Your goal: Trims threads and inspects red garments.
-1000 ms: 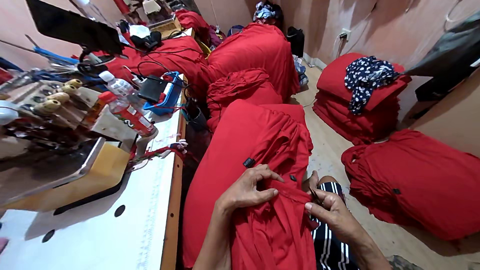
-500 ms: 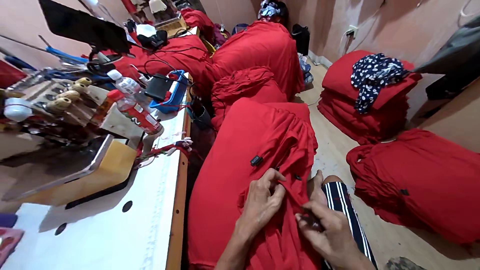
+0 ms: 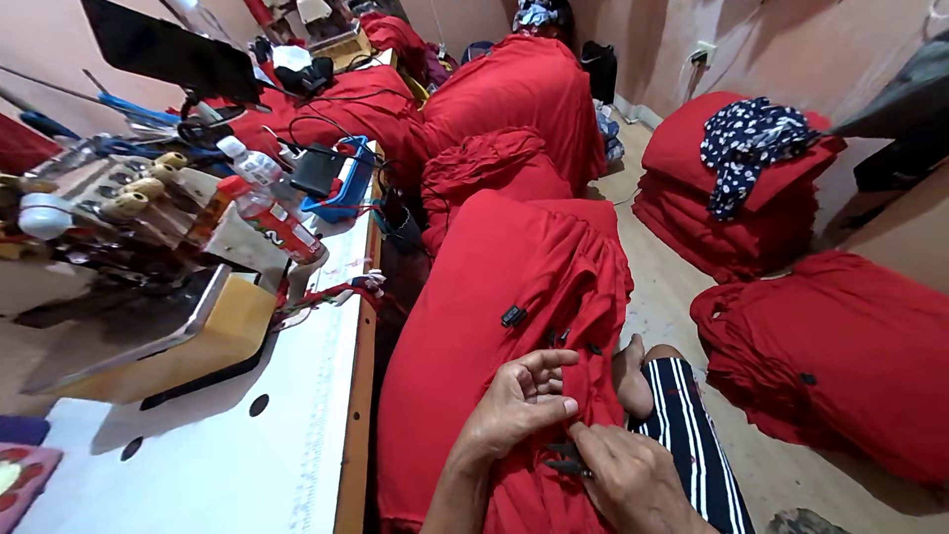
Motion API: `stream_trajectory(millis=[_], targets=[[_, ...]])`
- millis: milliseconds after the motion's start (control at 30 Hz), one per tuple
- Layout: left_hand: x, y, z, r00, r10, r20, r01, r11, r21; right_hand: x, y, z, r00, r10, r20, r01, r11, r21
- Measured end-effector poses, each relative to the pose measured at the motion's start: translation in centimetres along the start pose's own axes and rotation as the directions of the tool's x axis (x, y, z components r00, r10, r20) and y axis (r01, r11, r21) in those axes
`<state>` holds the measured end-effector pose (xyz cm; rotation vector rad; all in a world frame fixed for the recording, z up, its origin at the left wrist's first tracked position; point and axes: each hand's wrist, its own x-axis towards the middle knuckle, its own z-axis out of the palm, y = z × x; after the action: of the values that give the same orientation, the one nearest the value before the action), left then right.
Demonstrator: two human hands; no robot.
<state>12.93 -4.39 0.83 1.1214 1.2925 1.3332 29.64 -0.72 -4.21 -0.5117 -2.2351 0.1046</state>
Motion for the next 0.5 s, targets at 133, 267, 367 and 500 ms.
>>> stream_trajectory(millis=[133,267,367,500], targets=[[0.0,0.1,-0.2,1.0,-0.028,0.002,0.028,0.999,-0.036,0.3,0.3,-1.2,0.997,0.045,0.07,-0.053,0.991,0.123],[0.0,0.0,-0.3,0.999,-0.015,0.029,0.017,0.998,-0.06,1.1,0.1,-2.8,0.981,0.12,0.151,-0.151,0.965,0.212],[0.1,-0.1,-0.2,0.999,-0.013,0.033,0.015,0.998,-0.056,0.6,0.5,-2.4,0.985,0.129,0.113,-0.156,0.949,0.274],[0.0,-0.2,-0.3,0.999,-0.008,0.044,0.011,0.998,-0.065,-0.2,1.8,-1.3,0.98,0.189,-0.061,-0.152,0.913,0.379]])
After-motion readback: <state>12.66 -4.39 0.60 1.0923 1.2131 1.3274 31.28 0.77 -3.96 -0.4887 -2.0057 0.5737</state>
